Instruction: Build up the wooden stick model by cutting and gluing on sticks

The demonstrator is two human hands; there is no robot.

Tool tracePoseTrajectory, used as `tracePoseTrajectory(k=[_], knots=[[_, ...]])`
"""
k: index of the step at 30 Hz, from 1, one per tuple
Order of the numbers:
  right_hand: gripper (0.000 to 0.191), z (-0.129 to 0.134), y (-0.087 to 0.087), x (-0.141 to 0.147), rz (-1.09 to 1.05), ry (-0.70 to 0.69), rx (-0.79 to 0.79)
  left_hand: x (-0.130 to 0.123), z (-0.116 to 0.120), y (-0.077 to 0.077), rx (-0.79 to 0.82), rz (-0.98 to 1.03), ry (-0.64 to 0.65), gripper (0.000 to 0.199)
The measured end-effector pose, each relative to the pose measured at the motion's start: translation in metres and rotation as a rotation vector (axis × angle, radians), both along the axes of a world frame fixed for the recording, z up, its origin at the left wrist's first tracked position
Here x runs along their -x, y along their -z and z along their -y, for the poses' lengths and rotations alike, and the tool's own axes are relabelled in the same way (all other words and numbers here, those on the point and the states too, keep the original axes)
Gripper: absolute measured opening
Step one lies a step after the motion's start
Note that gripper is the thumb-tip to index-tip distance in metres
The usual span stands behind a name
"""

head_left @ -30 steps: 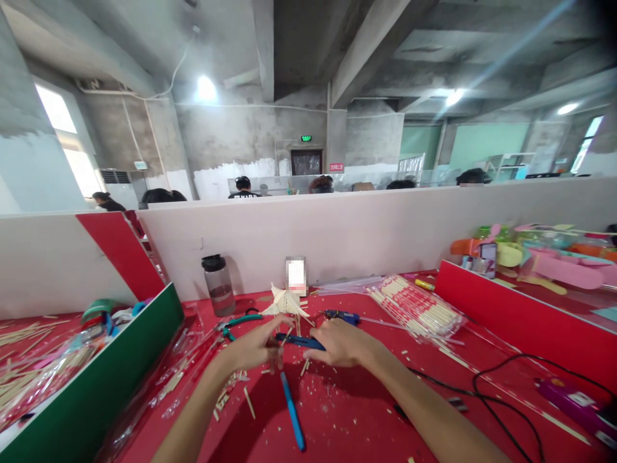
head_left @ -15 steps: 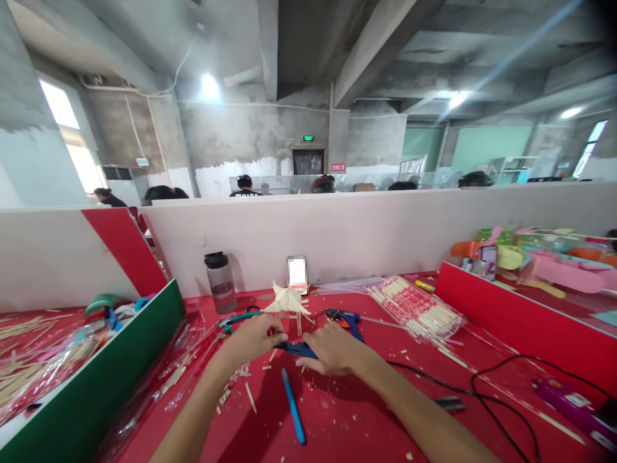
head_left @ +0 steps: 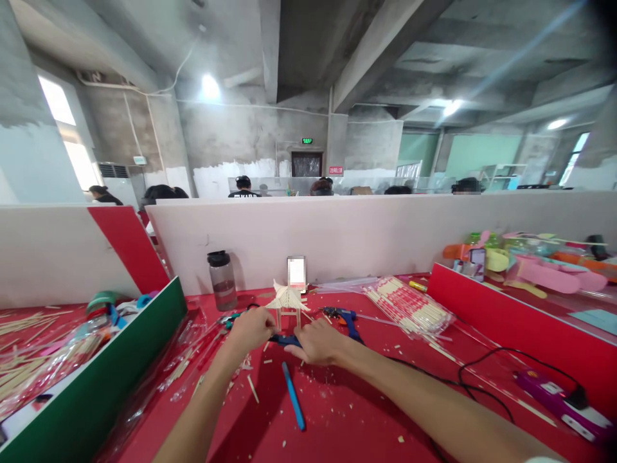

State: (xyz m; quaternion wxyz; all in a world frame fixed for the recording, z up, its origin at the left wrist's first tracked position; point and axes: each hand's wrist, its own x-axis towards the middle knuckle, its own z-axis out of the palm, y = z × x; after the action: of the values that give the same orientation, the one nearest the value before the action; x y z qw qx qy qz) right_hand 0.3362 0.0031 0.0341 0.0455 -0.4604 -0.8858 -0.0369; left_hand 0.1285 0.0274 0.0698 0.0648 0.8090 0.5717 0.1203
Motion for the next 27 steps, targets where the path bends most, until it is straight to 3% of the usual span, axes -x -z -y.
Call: tracePoseTrajectory(k=[10, 17, 22, 27], knots=[[0.068, -0.016, 0.022, 0.046, 0.023, -0.059, 0.004, 0.039, -0.016, 0.014, 0.067, -0.018, -0.032, 0.014], [0.071, -0.019, 0.018, 0.052, 0.034, -0.059, 0.022, 0.046, -0.024, 0.016, 0.094, 0.035, -0.028, 0.017], [0.071, -0.005, 0.007, 0.041, 0.039, -0.023, 0.008, 0.057, -0.024, 0.008, 0.162, 0.116, 0.035, 0.023], [0.062, 0.025, 0.000, 0.001, -0.038, 0.093, -0.010, 0.061, -0.016, -0.001, 0.369, 0.233, 0.171, 0.026]])
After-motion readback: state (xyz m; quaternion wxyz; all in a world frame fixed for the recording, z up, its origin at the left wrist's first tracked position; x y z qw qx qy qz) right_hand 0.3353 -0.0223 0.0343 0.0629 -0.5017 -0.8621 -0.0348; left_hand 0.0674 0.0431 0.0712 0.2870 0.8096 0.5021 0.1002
